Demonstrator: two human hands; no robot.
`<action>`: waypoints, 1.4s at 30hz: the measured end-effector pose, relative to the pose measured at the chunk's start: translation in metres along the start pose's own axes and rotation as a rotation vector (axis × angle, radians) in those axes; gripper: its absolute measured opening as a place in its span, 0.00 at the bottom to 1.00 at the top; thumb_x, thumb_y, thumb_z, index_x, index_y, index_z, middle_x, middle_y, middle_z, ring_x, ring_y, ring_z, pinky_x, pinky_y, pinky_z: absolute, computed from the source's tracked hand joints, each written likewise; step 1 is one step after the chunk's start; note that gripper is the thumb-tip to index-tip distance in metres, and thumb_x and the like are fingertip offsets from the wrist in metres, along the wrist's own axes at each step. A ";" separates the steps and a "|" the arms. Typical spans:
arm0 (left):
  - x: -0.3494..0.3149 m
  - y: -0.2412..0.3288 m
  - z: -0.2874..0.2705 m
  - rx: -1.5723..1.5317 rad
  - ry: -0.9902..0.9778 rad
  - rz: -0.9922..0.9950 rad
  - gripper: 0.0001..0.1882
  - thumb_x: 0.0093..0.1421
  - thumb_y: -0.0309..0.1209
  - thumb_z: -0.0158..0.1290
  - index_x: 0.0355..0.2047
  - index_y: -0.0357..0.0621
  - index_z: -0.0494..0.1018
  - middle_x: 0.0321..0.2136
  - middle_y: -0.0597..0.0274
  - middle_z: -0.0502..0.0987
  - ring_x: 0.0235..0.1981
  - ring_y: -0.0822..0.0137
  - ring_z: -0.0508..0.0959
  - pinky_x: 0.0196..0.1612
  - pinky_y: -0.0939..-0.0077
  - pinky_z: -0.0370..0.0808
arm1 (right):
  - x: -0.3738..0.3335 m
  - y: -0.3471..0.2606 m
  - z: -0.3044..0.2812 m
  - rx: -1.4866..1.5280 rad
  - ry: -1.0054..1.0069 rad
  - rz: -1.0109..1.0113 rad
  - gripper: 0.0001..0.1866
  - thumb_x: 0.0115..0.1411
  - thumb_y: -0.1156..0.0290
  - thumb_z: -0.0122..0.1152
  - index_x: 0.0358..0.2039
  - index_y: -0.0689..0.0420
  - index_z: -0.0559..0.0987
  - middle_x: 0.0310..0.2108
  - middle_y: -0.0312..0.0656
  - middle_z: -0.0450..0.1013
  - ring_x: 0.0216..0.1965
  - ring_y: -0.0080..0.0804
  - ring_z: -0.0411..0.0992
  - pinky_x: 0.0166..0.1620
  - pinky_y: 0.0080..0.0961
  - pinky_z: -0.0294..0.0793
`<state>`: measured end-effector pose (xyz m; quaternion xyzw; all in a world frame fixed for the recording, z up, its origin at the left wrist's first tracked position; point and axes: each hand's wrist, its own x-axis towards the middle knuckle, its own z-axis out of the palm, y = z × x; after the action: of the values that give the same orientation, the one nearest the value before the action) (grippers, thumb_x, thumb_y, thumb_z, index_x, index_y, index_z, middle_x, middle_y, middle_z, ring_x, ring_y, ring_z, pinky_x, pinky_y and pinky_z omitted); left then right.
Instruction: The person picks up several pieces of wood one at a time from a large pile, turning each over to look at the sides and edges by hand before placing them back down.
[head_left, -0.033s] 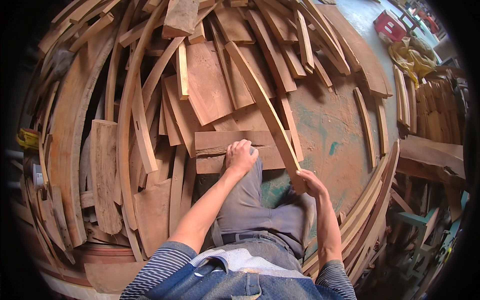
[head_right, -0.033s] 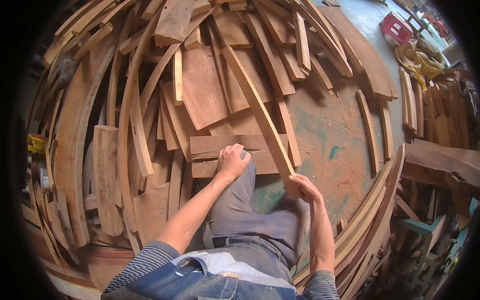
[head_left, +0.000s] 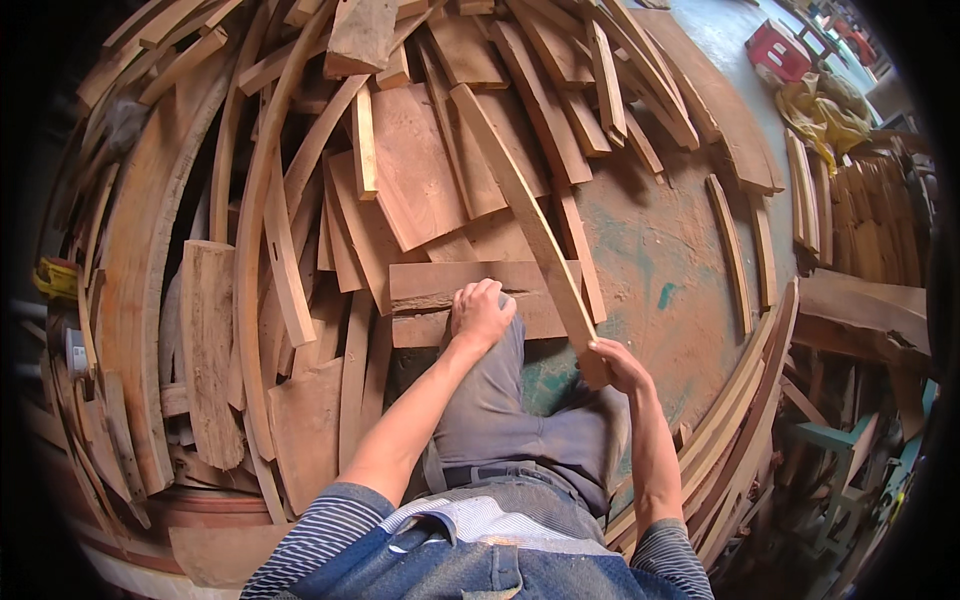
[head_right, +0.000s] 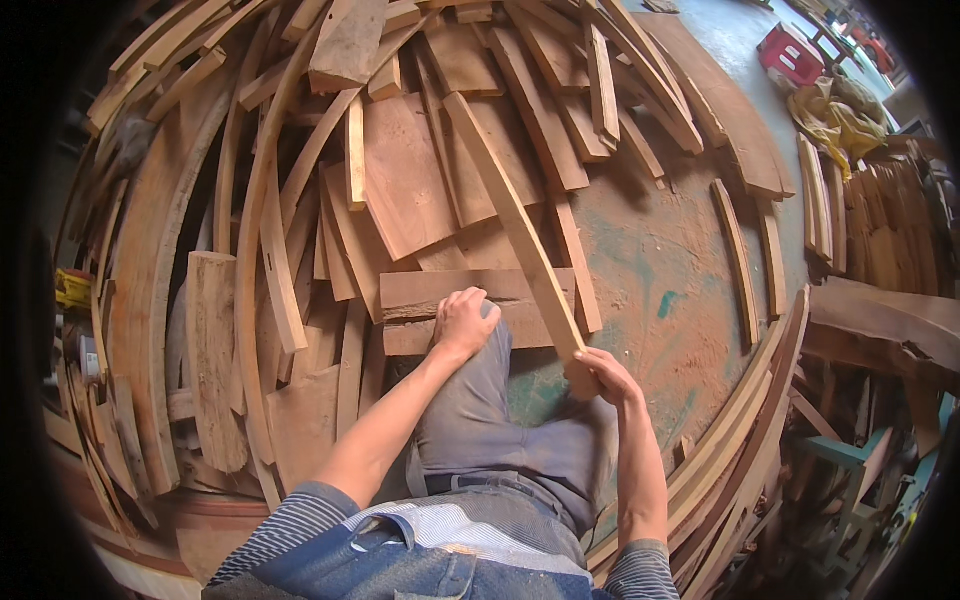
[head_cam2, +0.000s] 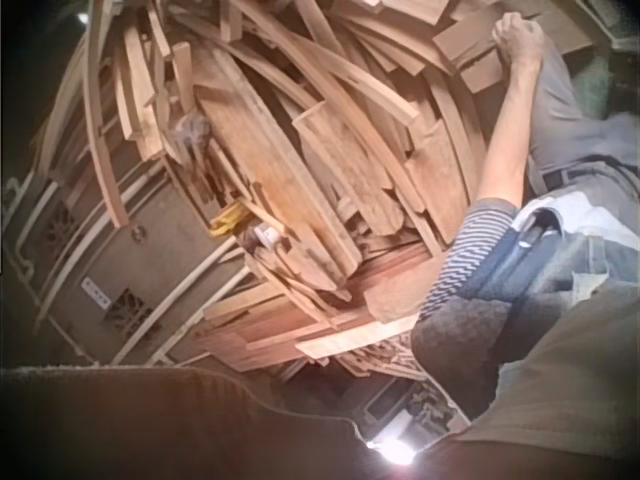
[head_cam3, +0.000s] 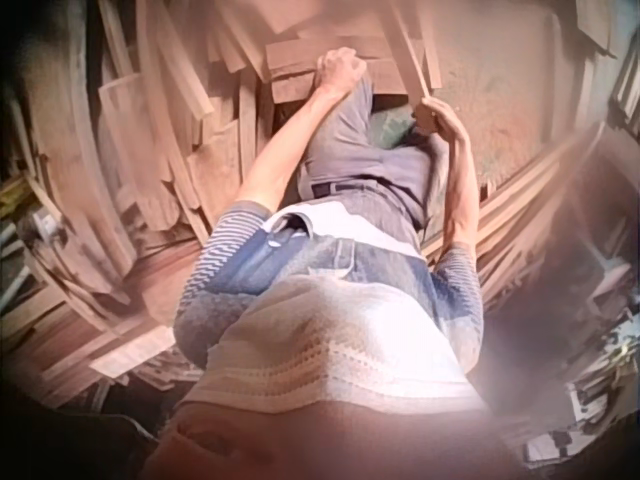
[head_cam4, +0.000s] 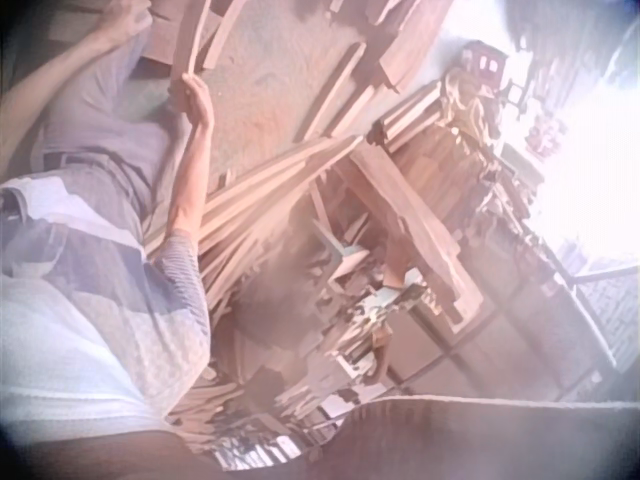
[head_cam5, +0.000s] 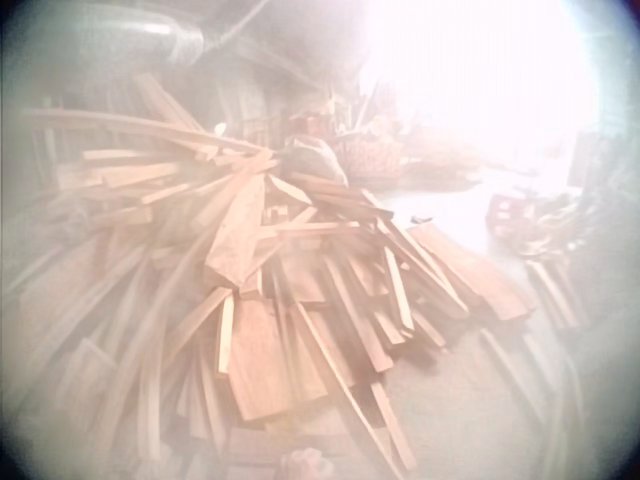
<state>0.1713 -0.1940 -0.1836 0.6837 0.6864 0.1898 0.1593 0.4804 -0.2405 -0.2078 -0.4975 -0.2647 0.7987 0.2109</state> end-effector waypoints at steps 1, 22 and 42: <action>0.000 0.001 0.001 0.001 0.000 0.007 0.14 0.57 0.41 0.55 0.33 0.42 0.76 0.41 0.57 0.79 0.47 0.52 0.76 0.54 0.56 0.69 | 0.009 0.008 -0.003 -0.037 -0.004 -0.004 0.21 0.64 0.55 0.61 0.46 0.60 0.76 0.36 0.41 0.76 0.37 0.31 0.78 0.39 0.29 0.79; -0.002 0.024 -0.009 0.104 -0.234 -0.105 0.28 0.59 0.50 0.54 0.53 0.46 0.77 0.50 0.48 0.79 0.53 0.48 0.78 0.57 0.54 0.71 | -0.207 0.116 -0.015 -0.659 1.000 0.082 0.36 0.43 0.39 0.71 0.46 0.52 0.85 0.39 0.45 0.82 0.42 0.40 0.80 0.46 0.35 0.75; -0.002 0.000 -0.003 0.053 -0.174 -0.019 0.27 0.58 0.48 0.57 0.51 0.43 0.77 0.51 0.51 0.79 0.54 0.50 0.76 0.57 0.56 0.71 | -0.537 0.354 -0.028 -0.786 1.838 0.759 0.31 0.52 0.53 0.72 0.53 0.56 0.77 0.47 0.50 0.75 0.47 0.52 0.75 0.50 0.49 0.75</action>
<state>0.1704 -0.1962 -0.1811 0.6951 0.6812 0.1101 0.2018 0.7030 -0.8299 -0.0747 -0.9915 -0.0711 -0.0106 -0.1080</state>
